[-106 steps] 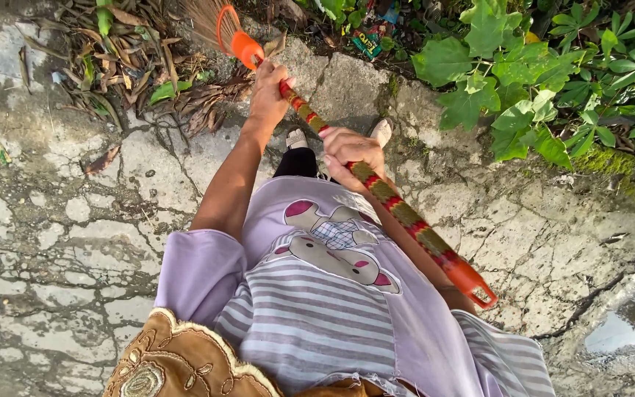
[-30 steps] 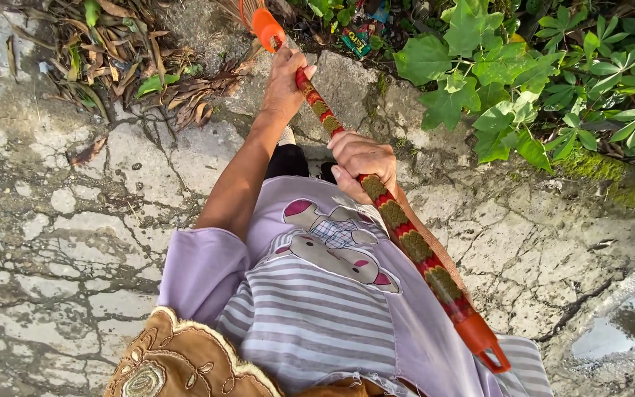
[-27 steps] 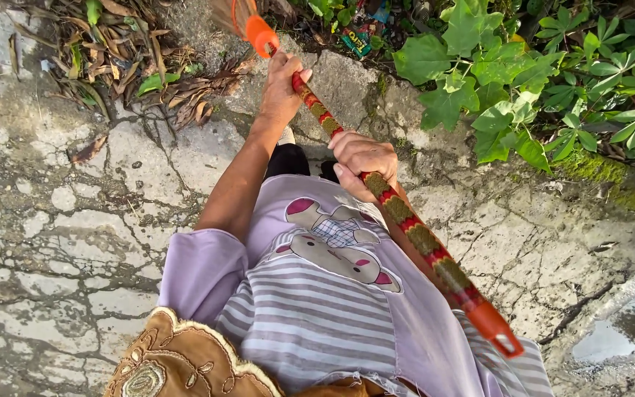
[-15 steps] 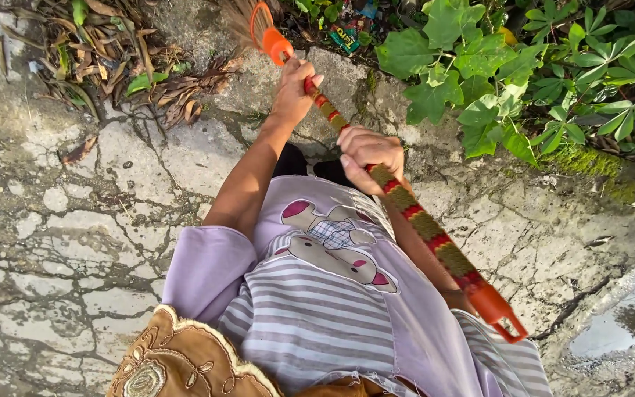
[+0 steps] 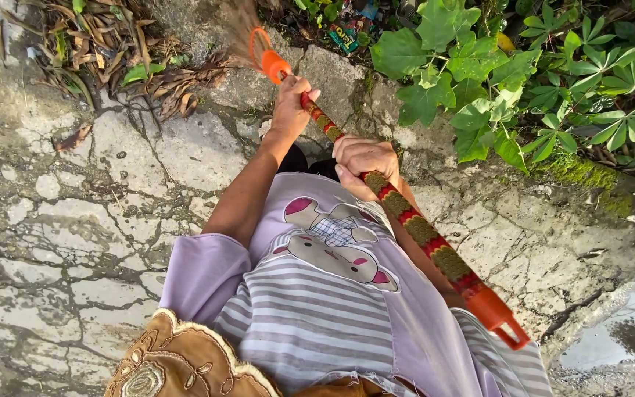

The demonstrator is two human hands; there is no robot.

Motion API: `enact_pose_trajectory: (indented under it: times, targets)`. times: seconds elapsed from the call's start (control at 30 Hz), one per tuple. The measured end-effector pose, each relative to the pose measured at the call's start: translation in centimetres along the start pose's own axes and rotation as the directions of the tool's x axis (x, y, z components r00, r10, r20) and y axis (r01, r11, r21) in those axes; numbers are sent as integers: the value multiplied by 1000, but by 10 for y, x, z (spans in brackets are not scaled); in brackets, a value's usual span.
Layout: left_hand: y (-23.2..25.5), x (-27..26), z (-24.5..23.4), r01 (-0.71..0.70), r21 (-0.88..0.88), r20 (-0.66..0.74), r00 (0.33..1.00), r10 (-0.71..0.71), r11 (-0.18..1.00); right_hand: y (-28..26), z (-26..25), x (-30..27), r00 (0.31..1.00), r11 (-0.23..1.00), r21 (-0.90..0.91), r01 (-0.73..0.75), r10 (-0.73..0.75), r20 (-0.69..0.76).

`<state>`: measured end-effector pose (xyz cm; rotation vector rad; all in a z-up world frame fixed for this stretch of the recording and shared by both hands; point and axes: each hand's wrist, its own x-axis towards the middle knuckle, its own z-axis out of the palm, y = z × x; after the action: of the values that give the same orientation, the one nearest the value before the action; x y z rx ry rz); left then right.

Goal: Sweeping dry leaves and dirt from a cracked concrete walkway using a traditional stick broom.

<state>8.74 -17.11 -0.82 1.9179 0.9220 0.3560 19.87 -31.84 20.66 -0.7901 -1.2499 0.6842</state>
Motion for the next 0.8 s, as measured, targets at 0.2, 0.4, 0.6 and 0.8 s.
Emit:
enact_pose_trajectory:
  times: [0.2, 0.4, 0.6, 0.8]
  targets:
    - [32, 24, 16, -102, -35, 19, 995, 103, 994, -26, -14, 10, 999, 996, -94, -7, 3, -41]
    - [68, 39, 7, -141, -80, -8, 990, 141, 987, -39, -23, 22, 998, 993, -108, 52, -54, -21]
    - [77, 9, 13, 5, -99, 15, 1000, -3, 995, -47, -39, 11, 998, 993, -101, -61, 58, -35]
    - [59, 9, 48, 27, -106, 6, 1000, -26, 994, -53, -43, 14, 996, 991, -99, -89, 91, 11]
